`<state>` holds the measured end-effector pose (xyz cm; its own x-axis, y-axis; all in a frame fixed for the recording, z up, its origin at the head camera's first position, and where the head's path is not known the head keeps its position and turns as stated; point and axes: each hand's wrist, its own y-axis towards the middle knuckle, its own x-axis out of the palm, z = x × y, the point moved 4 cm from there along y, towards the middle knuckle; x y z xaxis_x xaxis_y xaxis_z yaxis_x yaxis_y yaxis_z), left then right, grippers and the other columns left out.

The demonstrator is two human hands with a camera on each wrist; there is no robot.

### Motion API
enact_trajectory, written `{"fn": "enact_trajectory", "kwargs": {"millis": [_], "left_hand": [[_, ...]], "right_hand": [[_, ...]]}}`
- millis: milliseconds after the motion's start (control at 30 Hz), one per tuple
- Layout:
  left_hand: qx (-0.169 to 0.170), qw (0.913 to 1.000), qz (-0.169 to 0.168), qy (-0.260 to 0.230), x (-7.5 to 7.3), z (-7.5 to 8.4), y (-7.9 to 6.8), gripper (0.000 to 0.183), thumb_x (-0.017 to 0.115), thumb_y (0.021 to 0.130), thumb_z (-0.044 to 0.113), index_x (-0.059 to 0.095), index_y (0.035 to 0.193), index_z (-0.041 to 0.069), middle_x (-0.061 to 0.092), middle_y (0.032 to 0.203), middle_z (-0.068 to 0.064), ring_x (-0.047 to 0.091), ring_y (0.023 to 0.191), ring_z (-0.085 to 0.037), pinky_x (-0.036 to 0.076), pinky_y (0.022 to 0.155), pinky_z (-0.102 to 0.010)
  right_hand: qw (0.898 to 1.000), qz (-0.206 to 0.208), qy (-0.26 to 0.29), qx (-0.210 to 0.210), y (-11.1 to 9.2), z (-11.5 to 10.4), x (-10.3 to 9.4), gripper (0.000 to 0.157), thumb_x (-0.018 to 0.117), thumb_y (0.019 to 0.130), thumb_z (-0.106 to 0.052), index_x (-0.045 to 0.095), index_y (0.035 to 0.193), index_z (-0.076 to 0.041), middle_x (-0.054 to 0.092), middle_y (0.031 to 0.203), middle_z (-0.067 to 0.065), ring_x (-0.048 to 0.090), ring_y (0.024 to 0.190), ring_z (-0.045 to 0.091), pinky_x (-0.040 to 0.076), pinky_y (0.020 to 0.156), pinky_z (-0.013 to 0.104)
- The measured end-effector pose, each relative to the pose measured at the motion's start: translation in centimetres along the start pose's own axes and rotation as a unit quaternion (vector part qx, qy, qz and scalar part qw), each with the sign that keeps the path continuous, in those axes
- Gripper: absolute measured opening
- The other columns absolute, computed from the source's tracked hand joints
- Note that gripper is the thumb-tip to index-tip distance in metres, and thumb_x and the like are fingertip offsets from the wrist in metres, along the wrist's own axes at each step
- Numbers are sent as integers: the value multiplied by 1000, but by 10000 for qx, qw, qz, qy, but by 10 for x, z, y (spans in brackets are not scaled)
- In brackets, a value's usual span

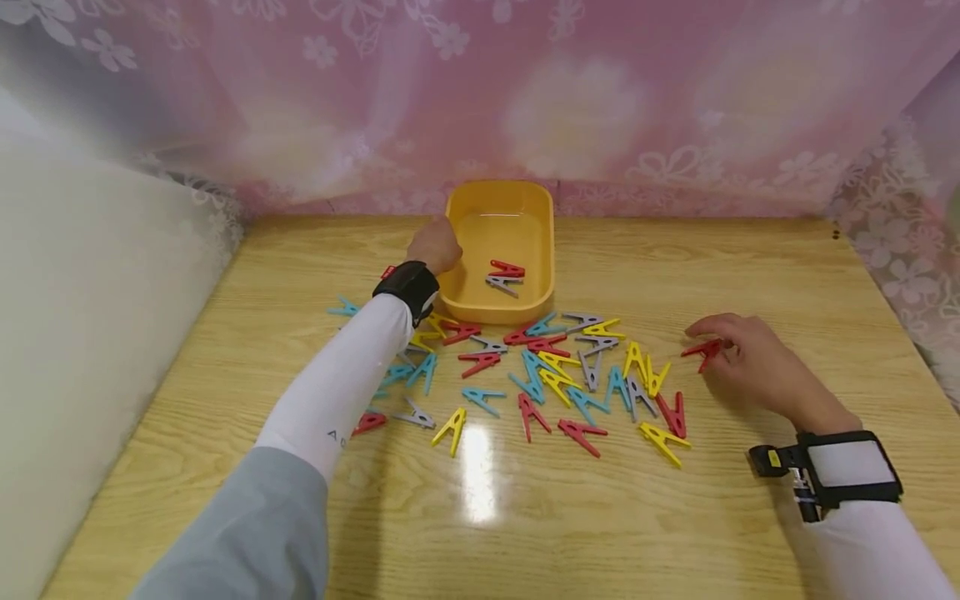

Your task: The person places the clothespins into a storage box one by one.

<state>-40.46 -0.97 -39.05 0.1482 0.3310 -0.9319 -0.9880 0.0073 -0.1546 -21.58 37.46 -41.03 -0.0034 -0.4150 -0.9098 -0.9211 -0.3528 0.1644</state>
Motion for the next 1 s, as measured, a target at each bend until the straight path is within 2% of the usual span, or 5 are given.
{"fn": "enact_trajectory", "kwargs": {"millis": [100, 233, 667, 833, 1000], "left_hand": [[1, 10000, -57, -31, -1, 0, -1, 36, 55, 97, 24, 49, 126, 3, 62, 102, -8, 62, 89, -22, 52, 80, -35], [-2, 10000, -32, 8, -2, -2, 0, 36, 55, 98, 24, 50, 127, 3, 63, 103, -8, 63, 89, -22, 52, 80, -36], [2, 10000, 70, -9, -3, -1, -2, 34, 57, 96, 24, 54, 123, 4, 62, 102, -8, 63, 87, -23, 53, 78, -36], [22, 9999, 93, -37, -2, -1, -2, 35, 57, 96, 24, 53, 124, 4, 63, 103, -8, 63, 88, -23, 53, 78, -37], [-37, 9999, 120, -66, -2, 0, -1, 33, 56, 97, 22, 55, 123, 4, 64, 100, -8, 64, 87, -23, 53, 77, -37]], "right_hand": [[9992, -91, -93, -385, -2, -4, 4, 48, 65, 69, 17, 67, 111, -6, 63, 111, 11, 52, 90, 22, 35, 77, 33], [9972, -171, -298, -672, -1, -7, 7, 47, 69, 64, 16, 67, 106, -6, 61, 112, 16, 51, 97, 29, 28, 77, 41], [9914, -771, -1024, -274, 4, -14, 10, 36, 79, 72, -5, 70, 107, -4, 60, 106, 14, 50, 88, 32, 35, 66, 42], [9892, -1116, -947, 48, 6, -15, 10, 36, 77, 77, -10, 69, 111, -3, 58, 109, 16, 49, 90, 33, 35, 66, 43], [9911, -1000, -874, -57, 7, -16, 7, 35, 78, 77, -10, 69, 109, -1, 60, 106, 16, 52, 88, 31, 40, 66, 40]]}}
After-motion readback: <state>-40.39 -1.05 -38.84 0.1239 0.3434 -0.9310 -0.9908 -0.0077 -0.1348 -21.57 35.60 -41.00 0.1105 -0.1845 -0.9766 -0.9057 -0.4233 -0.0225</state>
